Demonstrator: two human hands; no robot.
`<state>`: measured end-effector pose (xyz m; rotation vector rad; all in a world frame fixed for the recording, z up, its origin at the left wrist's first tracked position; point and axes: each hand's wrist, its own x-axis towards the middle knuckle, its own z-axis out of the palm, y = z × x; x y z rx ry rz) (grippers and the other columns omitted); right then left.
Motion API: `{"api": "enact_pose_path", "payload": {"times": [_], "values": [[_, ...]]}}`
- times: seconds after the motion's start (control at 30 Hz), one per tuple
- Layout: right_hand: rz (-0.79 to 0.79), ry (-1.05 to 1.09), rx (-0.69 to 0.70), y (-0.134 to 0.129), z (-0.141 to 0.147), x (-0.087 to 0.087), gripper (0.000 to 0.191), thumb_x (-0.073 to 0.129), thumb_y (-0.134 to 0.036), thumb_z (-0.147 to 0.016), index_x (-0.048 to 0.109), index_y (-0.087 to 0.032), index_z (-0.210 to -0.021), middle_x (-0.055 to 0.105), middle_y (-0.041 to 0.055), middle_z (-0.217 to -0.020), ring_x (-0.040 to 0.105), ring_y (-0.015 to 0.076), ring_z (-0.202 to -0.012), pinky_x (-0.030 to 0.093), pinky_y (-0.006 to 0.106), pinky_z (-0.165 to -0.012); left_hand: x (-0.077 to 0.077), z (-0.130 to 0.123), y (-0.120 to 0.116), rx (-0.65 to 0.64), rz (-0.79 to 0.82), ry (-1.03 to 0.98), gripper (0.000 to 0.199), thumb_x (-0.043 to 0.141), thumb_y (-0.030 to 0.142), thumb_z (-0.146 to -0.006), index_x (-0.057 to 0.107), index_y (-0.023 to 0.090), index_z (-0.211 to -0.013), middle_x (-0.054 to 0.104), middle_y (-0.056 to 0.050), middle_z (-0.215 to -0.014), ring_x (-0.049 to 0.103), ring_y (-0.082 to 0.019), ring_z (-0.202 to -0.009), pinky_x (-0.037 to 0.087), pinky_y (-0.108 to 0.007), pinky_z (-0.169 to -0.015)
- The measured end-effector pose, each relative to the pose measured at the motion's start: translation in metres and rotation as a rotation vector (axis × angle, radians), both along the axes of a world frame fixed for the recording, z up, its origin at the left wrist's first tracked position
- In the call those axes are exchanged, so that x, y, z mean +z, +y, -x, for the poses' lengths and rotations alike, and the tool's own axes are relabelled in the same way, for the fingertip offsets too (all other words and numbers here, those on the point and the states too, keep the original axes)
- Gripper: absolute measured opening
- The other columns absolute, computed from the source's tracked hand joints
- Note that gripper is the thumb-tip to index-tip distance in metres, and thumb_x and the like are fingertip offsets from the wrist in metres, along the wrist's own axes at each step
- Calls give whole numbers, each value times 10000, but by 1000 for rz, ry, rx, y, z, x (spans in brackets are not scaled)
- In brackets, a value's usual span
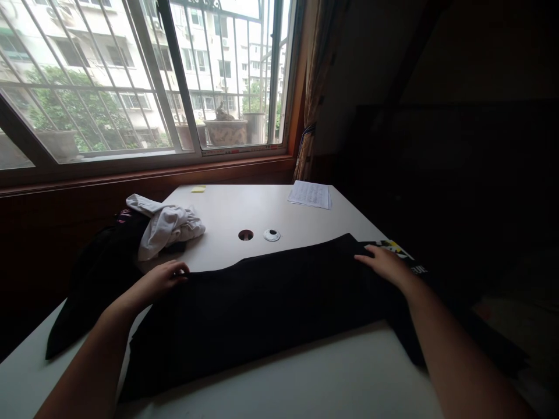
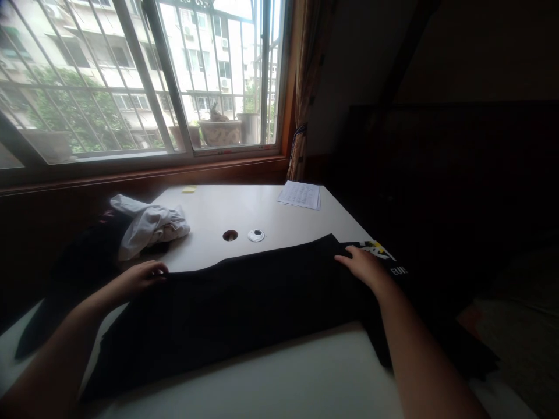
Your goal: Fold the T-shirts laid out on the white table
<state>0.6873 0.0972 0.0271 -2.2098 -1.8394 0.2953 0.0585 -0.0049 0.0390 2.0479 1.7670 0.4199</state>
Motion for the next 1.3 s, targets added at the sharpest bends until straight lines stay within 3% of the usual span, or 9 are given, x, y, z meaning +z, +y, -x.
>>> {"api": "enact_pose_path", "payload": {"times": [0.2,0.43,0.53,0.63,0.73,0.83,0.93,1.07,1.3], "values": [[-249,-100,-37,7,-5,-9,462,547,-457,-946,659,-122,-1244,692,198,-1209,635,358,-1125,505,422,-910,-10,12,7,14,-103,25,298,578,491,-839,710,229,-892,715,-68,-906,669,-258,-863,527,-355,-817],[-36,-64,-34,9,-16,-25,606,453,-591,-970,624,-125,-1318,689,199,-1249,656,351,-1107,511,415,-866,-15,18,8,33,-170,90,329,542,480,-881,706,216,-986,673,-83,-1031,677,-252,-881,544,-364,-842],[-1,-72,-33,10,-16,-26,600,449,-592,-967,623,-129,-1307,705,197,-1206,667,348,-1081,511,411,-844,-14,14,7,29,-277,175,378,519,361,-879,677,214,-1190,648,-118,-1213,648,-302,-1086,509,-440,-994],[10,-106,-53,9,-12,-26,545,448,-560,-970,624,-154,-1288,718,179,-1158,680,335,-1046,509,398,-817,-9,-6,5,-101,-346,220,490,462,212,-878,611,212,-1344,584,-122,-1406,525,-311,-1325,418,-478,-1135],[-1,-138,-75,6,-6,-26,529,420,-552,-977,621,-173,-1286,715,176,-1166,682,337,-1032,504,400,-800,-7,-46,-2,-289,-348,229,525,407,171,-943,540,248,-1444,521,-83,-1522,399,-291,-1461,346,-512,-1201],[-12,-148,-78,4,-3,-25,527,400,-558,-977,633,-187,-1270,721,176,-1147,685,345,-1003,502,410,-775,-15,-89,-11,-408,-332,263,498,422,328,-1032,437,308,-1529,415,-49,-1612,292,-310,-1524,267,-579,-1227],[-20,-144,-85,2,-2,-24,535,397,-569,-977,635,-192,-1274,725,172,-1137,688,334,-991,501,399,-773,-28,-113,-14,-457,-253,291,616,430,528,-1029,280,342,-1597,278,-36,-1670,204,-326,-1549,201,-607,-1237],[-47,-132,-91,2,-3,-25,543,363,-580,-994,661,-200,-1241,740,166,-1067,692,323,-946,492,392,-768,-37,-107,-8,-412,-199,287,645,388,562,-1037,205,338,-1613,217,-27,-1681,153,-295,-1561,134,-553,-1263],[-66,-155,-89,2,-4,-28,548,319,-581,-1007,686,-208,-1173,744,152,-1011,683,315,-908,471,380,-760,-37,-74,2,-301,-150,279,687,390,596,-1024,194,305,-1615,196,-44,-1678,136,-297,-1561,153,-546,-1257]]}}
